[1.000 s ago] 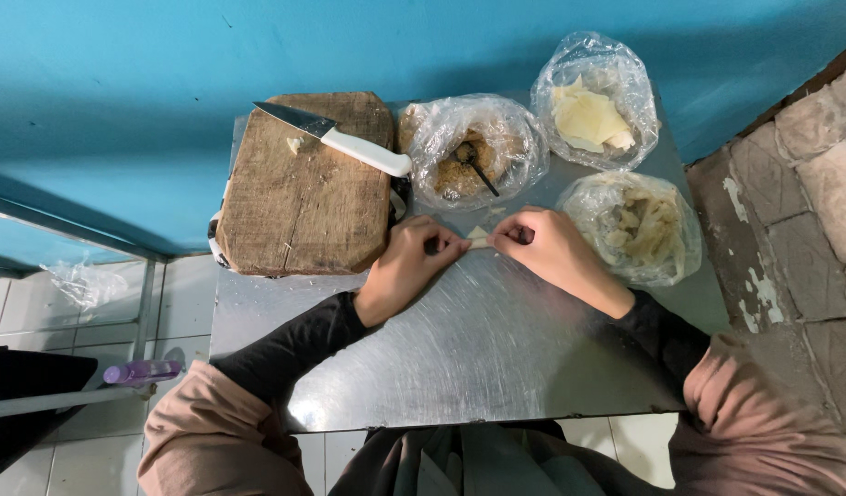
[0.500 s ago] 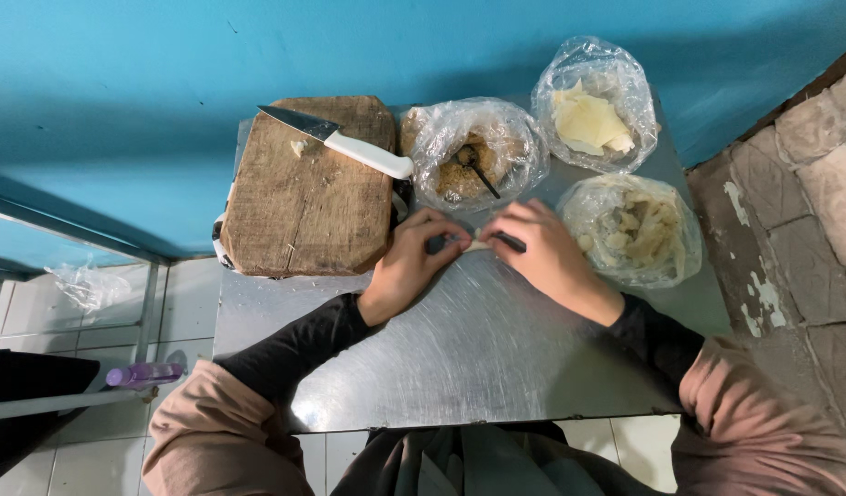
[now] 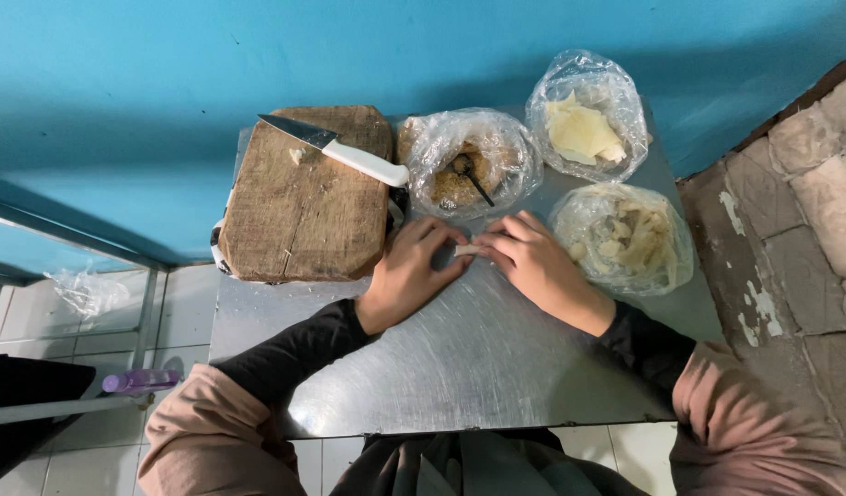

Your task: The person sits at a metal table and folds square dough wrappers around a spoonful of brown filling taken from a plastic bag, pressing the edges closed and setting the filled wrapper aside. They then unwrap a large round dough sheet from a striped cloth, place it on a wooden board, and cut it into pieces with a knife.

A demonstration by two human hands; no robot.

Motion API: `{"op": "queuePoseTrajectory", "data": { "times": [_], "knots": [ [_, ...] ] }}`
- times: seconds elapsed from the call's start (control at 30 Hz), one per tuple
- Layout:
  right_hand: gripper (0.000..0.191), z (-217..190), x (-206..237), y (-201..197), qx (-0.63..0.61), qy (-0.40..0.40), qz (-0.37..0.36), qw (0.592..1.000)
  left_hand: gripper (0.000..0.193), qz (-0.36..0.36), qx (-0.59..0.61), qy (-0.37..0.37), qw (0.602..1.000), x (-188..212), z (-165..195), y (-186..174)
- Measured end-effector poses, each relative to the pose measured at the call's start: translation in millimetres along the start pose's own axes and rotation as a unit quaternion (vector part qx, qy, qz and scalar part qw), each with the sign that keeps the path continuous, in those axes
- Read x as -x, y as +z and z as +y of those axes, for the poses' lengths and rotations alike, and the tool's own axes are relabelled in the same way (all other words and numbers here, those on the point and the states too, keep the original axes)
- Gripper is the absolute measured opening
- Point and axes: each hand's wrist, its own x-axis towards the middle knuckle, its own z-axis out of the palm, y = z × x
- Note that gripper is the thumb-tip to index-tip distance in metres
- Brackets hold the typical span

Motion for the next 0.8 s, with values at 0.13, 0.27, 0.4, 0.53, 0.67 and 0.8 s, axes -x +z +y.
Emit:
{"op": "queuePoseTrajectory", "data": {
  "times": [0.13, 0.27, 0.4, 0.53, 0.67, 0.8],
  "knots": [
    [0.02, 0.7, -1.3, 1.5, -0.019, -0.007, 0.018, 1.0, 0.024, 0.016, -0.093, 0.061, 0.994, 0.3, 5.3, -2.6],
    [0.017, 4.5, -1.6, 1.8, -0.041, -0.004, 0.016, 0.999, 0.015, 0.016, -0.134, 0.073, 0.988, -3.9, 6.1, 0.7],
    [0.021, 6.9, -0.1, 0.1, 0.008, -0.044, 0.006, 0.999, 0.014, 0.01, -0.136, 0.067, 0.988, -2.9, 1.3, 0.2],
    [0.03, 4.3, 3.1, -3.6, 0.037, -0.057, -0.002, 0.998, 0.016, 0.001, -0.127, 0.046, 0.991, -2.9, -2.9, 1.5],
    [0.033, 3.2, 2.0, -4.6, 0.031, -0.056, 0.0, 0.998, 0.026, 0.022, -0.134, 0.064, 0.989, -1.5, -1.8, 4.5],
    [0.029, 6.2, -0.3, -1.9, 0.027, -0.061, -0.01, 0.998, 0.025, 0.022, -0.152, 0.075, 0.985, -2.1, -2.6, 4.7]
  ]
}}
